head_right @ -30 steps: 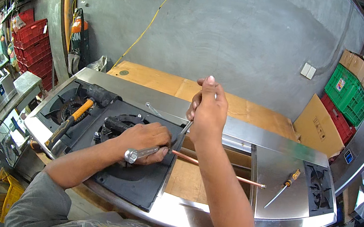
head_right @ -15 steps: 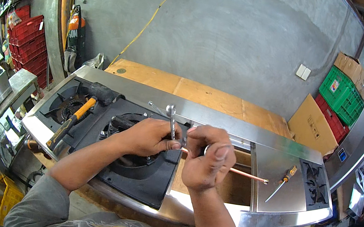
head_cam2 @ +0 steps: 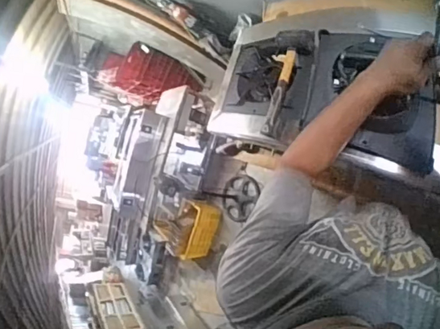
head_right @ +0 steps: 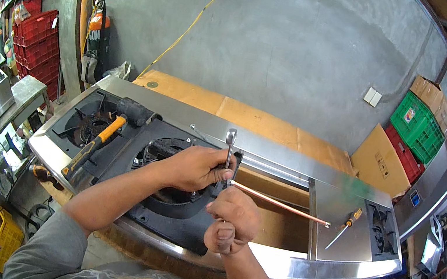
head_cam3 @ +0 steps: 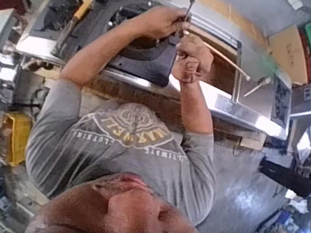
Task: The person assembles a commercial gas stove by attaching a copper pipe to a burner valve and securing the burner assembly onto the stainless steel cooktop using a wrench and screwdriver.
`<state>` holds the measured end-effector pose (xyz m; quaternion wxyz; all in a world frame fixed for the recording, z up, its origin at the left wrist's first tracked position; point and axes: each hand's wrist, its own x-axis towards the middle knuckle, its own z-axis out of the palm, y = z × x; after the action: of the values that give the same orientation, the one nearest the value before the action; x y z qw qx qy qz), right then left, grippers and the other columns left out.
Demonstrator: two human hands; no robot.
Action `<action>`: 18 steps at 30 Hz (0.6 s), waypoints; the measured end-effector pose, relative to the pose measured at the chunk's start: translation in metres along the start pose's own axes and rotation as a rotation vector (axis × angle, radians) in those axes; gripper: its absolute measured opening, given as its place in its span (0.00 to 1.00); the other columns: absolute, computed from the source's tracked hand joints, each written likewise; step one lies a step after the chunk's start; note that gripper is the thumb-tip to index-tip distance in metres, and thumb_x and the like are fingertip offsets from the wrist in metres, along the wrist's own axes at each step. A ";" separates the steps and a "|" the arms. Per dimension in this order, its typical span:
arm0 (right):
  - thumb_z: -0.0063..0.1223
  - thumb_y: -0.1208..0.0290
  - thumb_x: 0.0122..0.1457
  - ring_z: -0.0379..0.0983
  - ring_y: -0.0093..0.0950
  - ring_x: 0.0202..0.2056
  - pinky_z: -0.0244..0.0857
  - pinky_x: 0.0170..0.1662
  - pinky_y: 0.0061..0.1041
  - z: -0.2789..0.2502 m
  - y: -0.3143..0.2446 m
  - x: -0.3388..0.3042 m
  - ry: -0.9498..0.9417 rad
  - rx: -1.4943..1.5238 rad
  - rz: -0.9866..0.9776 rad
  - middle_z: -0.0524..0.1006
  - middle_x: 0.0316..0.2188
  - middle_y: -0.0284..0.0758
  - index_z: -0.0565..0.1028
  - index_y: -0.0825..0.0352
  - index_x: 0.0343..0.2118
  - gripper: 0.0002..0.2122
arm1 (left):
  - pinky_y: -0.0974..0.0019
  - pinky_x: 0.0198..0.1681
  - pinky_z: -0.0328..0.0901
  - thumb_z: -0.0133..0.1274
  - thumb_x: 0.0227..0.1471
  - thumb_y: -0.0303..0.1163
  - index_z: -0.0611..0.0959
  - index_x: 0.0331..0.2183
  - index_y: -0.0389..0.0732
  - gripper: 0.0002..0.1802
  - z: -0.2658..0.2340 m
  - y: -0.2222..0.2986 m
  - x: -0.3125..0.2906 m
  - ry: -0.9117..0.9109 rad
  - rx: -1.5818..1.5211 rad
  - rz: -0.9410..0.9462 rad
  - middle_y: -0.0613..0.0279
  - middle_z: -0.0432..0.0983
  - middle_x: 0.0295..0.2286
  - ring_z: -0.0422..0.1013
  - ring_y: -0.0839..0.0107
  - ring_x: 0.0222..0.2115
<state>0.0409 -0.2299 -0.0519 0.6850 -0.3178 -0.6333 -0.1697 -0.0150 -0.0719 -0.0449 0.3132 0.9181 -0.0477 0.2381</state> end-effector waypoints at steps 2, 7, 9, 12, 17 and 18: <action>0.38 0.49 0.71 0.62 0.27 0.15 0.55 0.21 0.27 -0.004 -0.002 -0.005 -0.026 -0.044 0.001 0.66 0.15 0.35 0.73 0.72 0.28 0.27 | 0.48 0.37 0.68 0.49 0.64 0.46 0.73 0.41 0.42 0.16 0.000 0.000 -0.001 0.009 -0.016 -0.006 0.48 0.78 0.32 0.74 0.43 0.35; 0.43 0.61 0.66 0.73 0.34 0.25 0.68 0.30 0.33 -0.010 -0.017 -0.049 -0.038 -0.089 0.031 0.74 0.24 0.37 0.77 0.70 0.31 0.17 | 0.47 0.37 0.68 0.50 0.63 0.46 0.74 0.40 0.42 0.16 0.005 -0.003 0.003 0.024 -0.012 0.030 0.47 0.78 0.32 0.74 0.42 0.35; 0.42 0.63 0.65 0.75 0.35 0.30 0.71 0.40 0.38 -0.011 -0.023 -0.059 -0.071 -0.120 0.059 0.76 0.28 0.38 0.77 0.69 0.33 0.15 | 0.47 0.37 0.68 0.50 0.63 0.46 0.74 0.40 0.42 0.16 0.004 -0.002 0.003 0.021 -0.011 0.030 0.47 0.78 0.31 0.75 0.42 0.35; 0.42 0.65 0.63 0.76 0.36 0.31 0.72 0.42 0.43 -0.010 -0.023 -0.067 -0.091 -0.206 0.057 0.77 0.28 0.40 0.77 0.70 0.35 0.14 | 0.47 0.36 0.68 0.49 0.64 0.47 0.74 0.40 0.42 0.17 0.003 -0.004 0.004 0.015 0.003 0.046 0.48 0.78 0.31 0.75 0.42 0.35; 0.43 0.69 0.59 0.74 0.34 0.27 0.73 0.41 0.47 -0.005 -0.020 -0.035 0.194 0.066 0.176 0.76 0.26 0.44 0.76 0.75 0.37 0.14 | 0.46 0.36 0.68 0.49 0.64 0.47 0.75 0.39 0.41 0.18 0.000 -0.001 0.004 0.020 0.002 0.011 0.47 0.78 0.30 0.75 0.43 0.34; 0.43 0.70 0.59 0.73 0.33 0.25 0.73 0.41 0.47 -0.006 -0.018 -0.032 0.164 0.107 0.181 0.75 0.24 0.43 0.76 0.75 0.37 0.13 | 0.46 0.35 0.68 0.49 0.64 0.47 0.75 0.39 0.41 0.18 -0.001 0.000 0.003 0.015 -0.025 -0.020 0.47 0.78 0.30 0.75 0.42 0.34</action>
<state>0.0301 -0.2528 -0.0796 0.7629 -0.3216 -0.5521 -0.0985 -0.0125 -0.0709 -0.0428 0.3274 0.9127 -0.0393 0.2411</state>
